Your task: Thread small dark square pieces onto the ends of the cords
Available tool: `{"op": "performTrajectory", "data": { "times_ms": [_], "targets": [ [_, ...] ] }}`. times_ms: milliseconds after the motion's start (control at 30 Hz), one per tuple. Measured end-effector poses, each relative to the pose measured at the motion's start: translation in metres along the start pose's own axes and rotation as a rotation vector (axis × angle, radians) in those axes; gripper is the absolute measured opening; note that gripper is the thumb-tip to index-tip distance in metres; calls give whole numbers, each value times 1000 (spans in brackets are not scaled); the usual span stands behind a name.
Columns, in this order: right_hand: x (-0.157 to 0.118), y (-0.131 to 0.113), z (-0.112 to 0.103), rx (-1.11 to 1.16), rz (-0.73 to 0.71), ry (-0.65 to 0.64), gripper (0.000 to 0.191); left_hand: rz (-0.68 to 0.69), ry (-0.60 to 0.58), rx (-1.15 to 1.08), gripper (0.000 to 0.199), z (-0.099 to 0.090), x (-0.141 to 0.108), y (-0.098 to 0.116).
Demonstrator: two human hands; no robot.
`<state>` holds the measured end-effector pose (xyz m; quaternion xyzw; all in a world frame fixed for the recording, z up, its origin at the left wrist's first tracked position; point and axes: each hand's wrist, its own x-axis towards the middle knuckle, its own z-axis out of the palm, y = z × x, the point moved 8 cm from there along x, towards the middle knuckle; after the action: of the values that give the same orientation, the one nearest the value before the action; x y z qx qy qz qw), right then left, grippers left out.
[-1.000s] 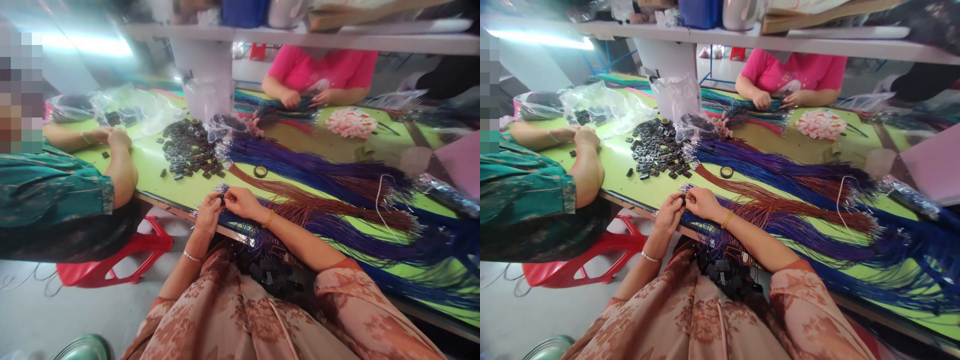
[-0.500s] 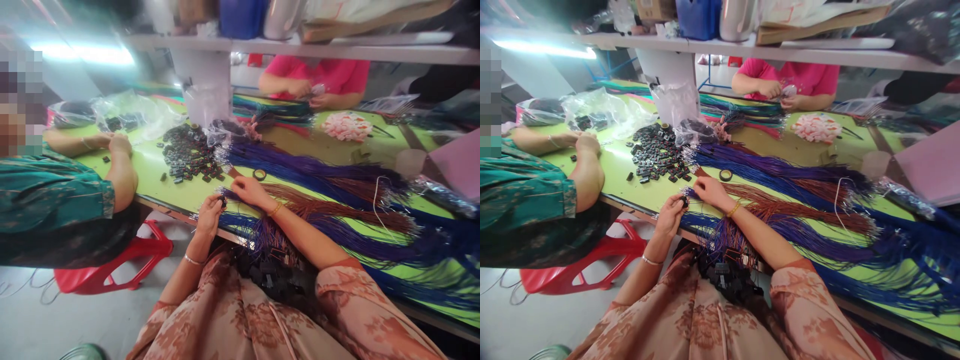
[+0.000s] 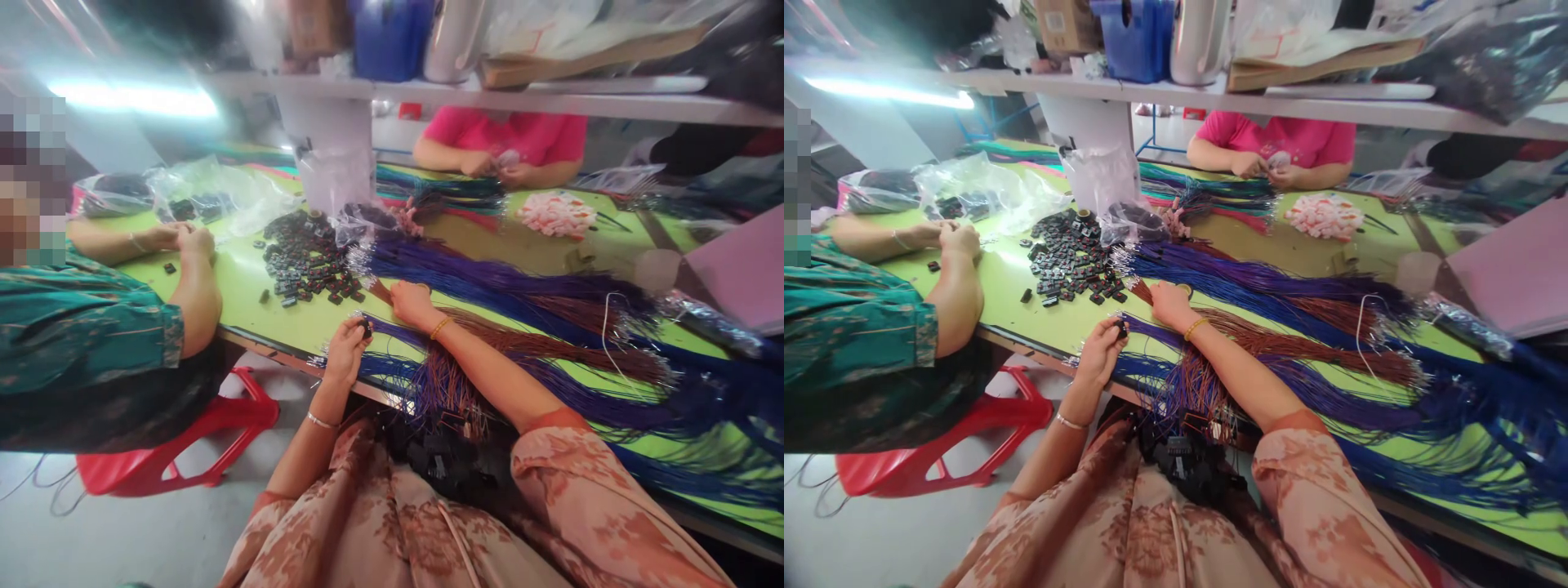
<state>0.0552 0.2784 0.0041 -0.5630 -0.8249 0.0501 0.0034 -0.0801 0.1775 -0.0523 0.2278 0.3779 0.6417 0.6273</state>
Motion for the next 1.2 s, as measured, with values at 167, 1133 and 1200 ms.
{"op": "performTrajectory", "data": {
  "times_ms": [167,1133,1200],
  "targets": [
    [-1,6,-14,123,70,90,25,-10,-7,1,28,0,0,-1],
    [-48,-42,-7,862,-219,92,27,41,-46,-7,25,1,-6,4],
    [-49,-42,-5,856,-204,93,28,42,-44,-6,25,1,-6,4]
  ]
}}
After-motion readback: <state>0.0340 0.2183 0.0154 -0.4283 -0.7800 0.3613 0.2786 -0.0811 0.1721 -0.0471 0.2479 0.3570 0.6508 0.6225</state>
